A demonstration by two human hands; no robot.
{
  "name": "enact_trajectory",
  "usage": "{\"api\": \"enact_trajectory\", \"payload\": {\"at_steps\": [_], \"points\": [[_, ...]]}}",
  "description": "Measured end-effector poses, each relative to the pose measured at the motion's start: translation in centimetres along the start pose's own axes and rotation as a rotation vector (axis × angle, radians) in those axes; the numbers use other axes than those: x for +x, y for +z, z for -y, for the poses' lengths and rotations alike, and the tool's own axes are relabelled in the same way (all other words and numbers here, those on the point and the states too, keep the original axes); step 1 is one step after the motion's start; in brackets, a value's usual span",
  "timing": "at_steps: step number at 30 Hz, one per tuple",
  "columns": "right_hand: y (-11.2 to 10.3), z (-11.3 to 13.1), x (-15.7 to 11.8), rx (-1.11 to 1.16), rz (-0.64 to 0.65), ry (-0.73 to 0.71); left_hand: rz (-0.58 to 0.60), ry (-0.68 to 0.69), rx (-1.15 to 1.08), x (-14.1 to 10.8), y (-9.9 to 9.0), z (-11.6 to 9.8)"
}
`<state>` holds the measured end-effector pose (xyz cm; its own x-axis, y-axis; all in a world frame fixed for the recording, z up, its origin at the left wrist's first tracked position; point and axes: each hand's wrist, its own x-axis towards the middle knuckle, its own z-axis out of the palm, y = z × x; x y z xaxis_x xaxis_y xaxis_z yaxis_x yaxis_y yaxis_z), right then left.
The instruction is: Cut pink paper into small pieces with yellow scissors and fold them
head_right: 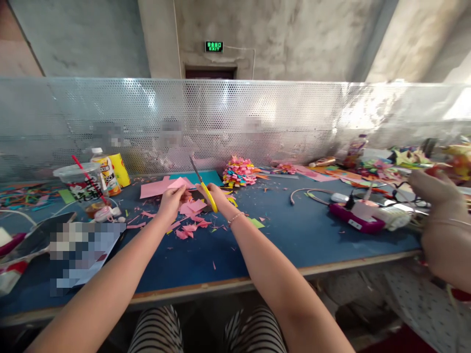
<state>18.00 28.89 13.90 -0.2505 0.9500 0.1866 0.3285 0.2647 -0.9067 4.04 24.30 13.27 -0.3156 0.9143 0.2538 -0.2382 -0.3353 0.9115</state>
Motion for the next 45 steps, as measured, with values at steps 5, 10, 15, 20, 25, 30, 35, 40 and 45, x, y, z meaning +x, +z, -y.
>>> {"api": "enact_trajectory", "payload": {"at_steps": [5,10,15,20,25,30,35,40,45], "points": [[-0.5,-0.1,-0.1,-0.297,-0.118,0.001,-0.002,-0.054,-0.016,-0.2,0.2,-0.3],[-1.5,-1.3,-0.7,-0.866,-0.120,-0.152,0.046,-0.103,-0.008,-0.6,0.4,-0.5],[-2.0,-0.8,-0.5,-0.758,-0.188,-0.275,0.135,-0.121,0.056,-0.7,0.3,0.1],[-0.9,0.8,-0.5,-0.005,0.066,-0.287,0.274,-0.075,0.234,-0.8,0.4,0.3],[-0.3,0.5,-0.6,0.156,0.074,-0.206,0.240,0.110,0.397,-0.7,0.1,0.6],[-0.2,-0.1,-0.3,0.068,0.047,-0.255,0.077,0.365,0.507,-0.4,-0.1,0.8],[-0.2,-0.1,-0.3,0.007,-0.010,-0.307,0.194,0.157,0.263,-0.8,0.6,0.2],[-0.1,0.3,-0.7,-0.014,0.062,-0.346,0.160,-0.036,0.101,-1.2,0.9,-0.3],[-0.1,0.4,-1.0,0.172,0.142,-0.204,0.240,-0.014,0.067,-1.0,0.5,-0.4]]}}
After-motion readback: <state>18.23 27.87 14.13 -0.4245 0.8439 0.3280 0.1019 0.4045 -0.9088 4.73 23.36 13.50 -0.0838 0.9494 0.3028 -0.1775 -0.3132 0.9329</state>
